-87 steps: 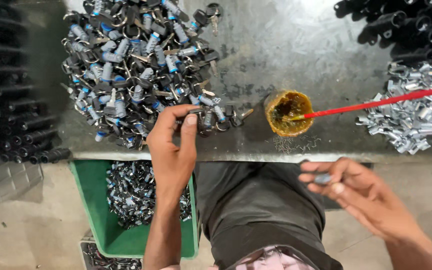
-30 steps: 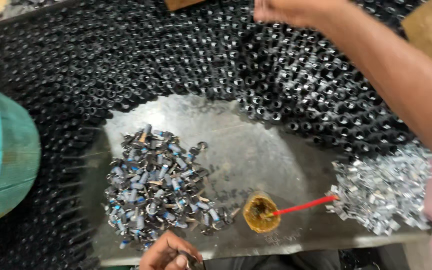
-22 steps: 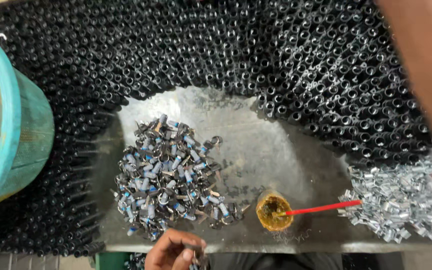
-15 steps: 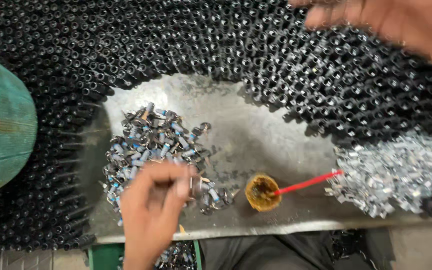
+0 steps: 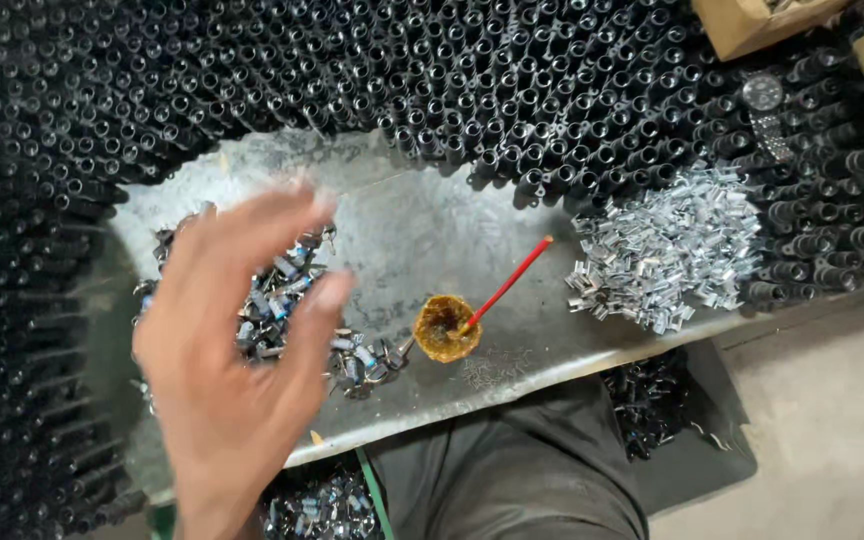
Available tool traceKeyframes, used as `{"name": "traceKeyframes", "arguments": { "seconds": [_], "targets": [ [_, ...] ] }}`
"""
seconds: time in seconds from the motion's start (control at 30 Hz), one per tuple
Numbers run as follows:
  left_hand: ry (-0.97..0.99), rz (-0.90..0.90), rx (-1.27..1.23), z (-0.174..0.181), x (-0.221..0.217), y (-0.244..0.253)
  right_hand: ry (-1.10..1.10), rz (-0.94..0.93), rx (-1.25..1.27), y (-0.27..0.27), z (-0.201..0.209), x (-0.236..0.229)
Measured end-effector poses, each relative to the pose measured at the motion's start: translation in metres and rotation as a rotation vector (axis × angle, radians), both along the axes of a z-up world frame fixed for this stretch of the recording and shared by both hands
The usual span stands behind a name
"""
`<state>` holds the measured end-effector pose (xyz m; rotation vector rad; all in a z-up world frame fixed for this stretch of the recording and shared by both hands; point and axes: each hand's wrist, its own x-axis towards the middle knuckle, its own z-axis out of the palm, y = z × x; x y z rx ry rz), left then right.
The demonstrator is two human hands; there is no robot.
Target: The person repeatedly picks small cylindrical key components from a pile, applies a viscous substance with a red-handled brush, and inserts a small metal piece into each component. The person then places the assembled units into a green bin. The process is repeated continuously throughout the clip.
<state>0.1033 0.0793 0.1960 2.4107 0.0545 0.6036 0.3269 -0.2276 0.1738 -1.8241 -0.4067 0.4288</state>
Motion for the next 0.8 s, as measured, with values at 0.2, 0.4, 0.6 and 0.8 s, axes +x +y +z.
{"name": "traceKeyframes", "arguments": {
  "seconds": [0.2, 0.4, 0.6, 0.8],
  "targets": [
    [0.301, 0.250, -0.018, -0.065, -0.081, 0.052, -0.185, 0.011, -0.325, -0.002, -0.013, 0.010],
    [0.311, 0.648, 0.197, -0.149, -0.163, 0.092, -0.351, 0.042, -0.416, 0.021, -0.048, -0.013],
    [0.224, 0.780, -0.055, -0.232, -0.172, 0.064, -0.620, 0.009, -0.359, 0.033, -0.055, -0.085],
    [0.109, 0.904, -0.160, -0.242, -0.144, 0.017, -0.398, 0.505, -0.163, 0.028, -0.038, -0.170]
  ]
}}
